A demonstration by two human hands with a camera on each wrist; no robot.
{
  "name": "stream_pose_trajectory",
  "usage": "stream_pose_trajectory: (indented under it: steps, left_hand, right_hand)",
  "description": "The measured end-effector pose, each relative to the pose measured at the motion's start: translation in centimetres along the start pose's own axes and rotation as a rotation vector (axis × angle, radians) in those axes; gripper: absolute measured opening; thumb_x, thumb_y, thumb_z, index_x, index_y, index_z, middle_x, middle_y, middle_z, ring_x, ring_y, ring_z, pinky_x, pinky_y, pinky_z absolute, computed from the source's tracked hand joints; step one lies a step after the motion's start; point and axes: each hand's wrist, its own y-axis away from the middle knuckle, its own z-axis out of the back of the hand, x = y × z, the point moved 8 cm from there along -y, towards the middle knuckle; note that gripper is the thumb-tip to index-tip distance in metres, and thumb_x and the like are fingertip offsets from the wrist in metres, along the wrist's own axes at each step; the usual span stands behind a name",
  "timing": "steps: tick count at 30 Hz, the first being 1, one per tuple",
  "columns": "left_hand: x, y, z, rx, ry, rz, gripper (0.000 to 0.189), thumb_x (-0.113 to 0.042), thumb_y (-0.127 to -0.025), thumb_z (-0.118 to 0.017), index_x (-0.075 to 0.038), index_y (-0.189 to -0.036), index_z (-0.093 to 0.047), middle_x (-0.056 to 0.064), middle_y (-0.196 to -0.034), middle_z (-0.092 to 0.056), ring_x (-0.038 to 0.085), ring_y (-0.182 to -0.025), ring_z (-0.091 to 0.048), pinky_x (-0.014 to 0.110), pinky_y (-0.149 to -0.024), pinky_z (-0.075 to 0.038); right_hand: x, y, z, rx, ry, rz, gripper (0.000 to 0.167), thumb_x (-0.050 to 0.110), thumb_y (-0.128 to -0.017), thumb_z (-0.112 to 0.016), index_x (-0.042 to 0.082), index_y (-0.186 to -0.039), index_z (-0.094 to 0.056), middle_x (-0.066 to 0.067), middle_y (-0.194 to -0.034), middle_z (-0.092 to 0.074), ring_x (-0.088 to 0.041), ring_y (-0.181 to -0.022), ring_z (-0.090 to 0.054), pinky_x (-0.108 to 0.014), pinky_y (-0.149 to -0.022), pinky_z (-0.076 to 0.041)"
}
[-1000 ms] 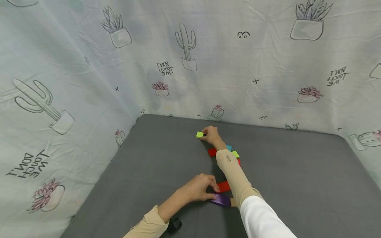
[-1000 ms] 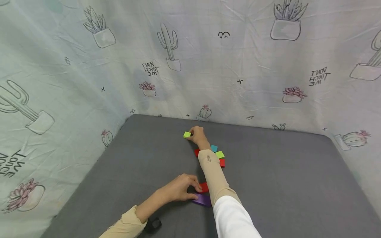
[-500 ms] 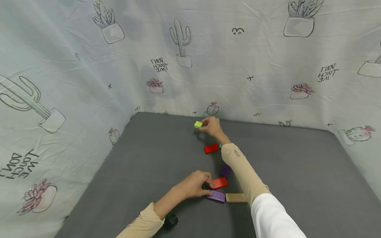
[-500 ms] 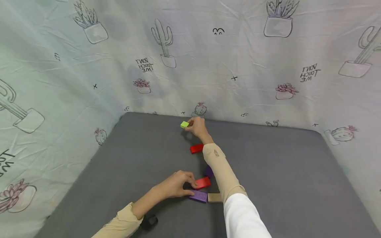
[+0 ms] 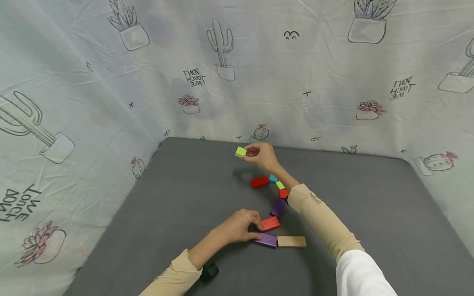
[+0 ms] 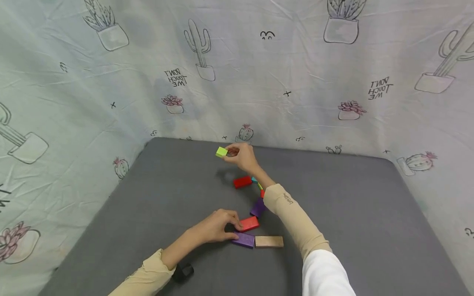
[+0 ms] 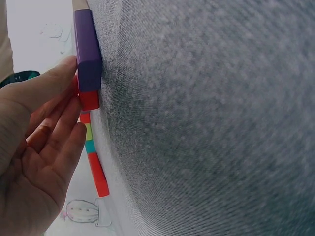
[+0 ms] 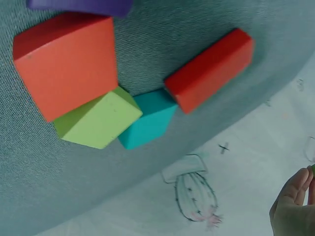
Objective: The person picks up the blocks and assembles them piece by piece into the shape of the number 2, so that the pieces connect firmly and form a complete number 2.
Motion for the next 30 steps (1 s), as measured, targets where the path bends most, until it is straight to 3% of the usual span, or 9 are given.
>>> stream_pose_trajectory:
  steps: [10, 18, 24, 30]
  left_hand:
    - [0.6, -0.2, -0.2, 0.003, -0.006, 0.003, 0.021, -0.020, -0.077, -0.082, -0.014, -0.097, -0.077, -0.009, -0.092, -0.064, 0.002, -0.089, -0.061, 0.017, -0.081, -0.048]
    - [0.8, -0.2, -0.2, 0.008, -0.003, 0.015, 0.021, -0.020, -0.077, -0.082, -0.013, -0.097, -0.077, -0.010, -0.092, -0.063, 0.002, -0.089, -0.060, 0.018, -0.081, -0.048]
    - [0.8, -0.3, -0.1, -0.005, -0.009, 0.000, 0.020, -0.020, -0.077, -0.082, -0.013, -0.094, -0.077, -0.009, -0.091, -0.063, 0.002, -0.088, -0.060, 0.018, -0.080, -0.049]
    - [0.7, -0.4, -0.2, 0.002, 0.000, -0.005, 0.019, -0.020, -0.077, -0.082, -0.012, -0.094, -0.077, -0.008, -0.091, -0.064, 0.002, -0.087, -0.060, 0.018, -0.080, -0.049]
  right_hand:
    - [1.6, 2.4, 1.4, 0.028, -0.035, 0.062, 0.027, 0.011, -0.081, -0.077, 0.001, -0.105, -0.071, -0.014, -0.098, -0.069, -0.024, -0.087, -0.066, -0.034, -0.081, -0.053]
    - [1.7, 4.9, 2.0, 0.045, -0.068, 0.131, 0.026, -0.003, -0.079, -0.075, -0.010, -0.103, -0.068, -0.026, -0.097, -0.067, -0.040, -0.088, -0.063, -0.053, -0.082, -0.050]
    - [2.2, 6.7, 2.0, 0.061, -0.002, 0.134, 0.027, 0.004, -0.077, -0.079, -0.002, -0.103, -0.071, -0.014, -0.095, -0.070, -0.030, -0.086, -0.066, -0.046, -0.080, -0.053]
    - [2.7, 8.3, 1.4, 0.126, 0.010, 0.176, 0.028, 0.009, -0.076, -0.081, 0.002, -0.102, -0.072, -0.008, -0.091, -0.071, -0.024, -0.081, -0.067, -0.042, -0.073, -0.055]
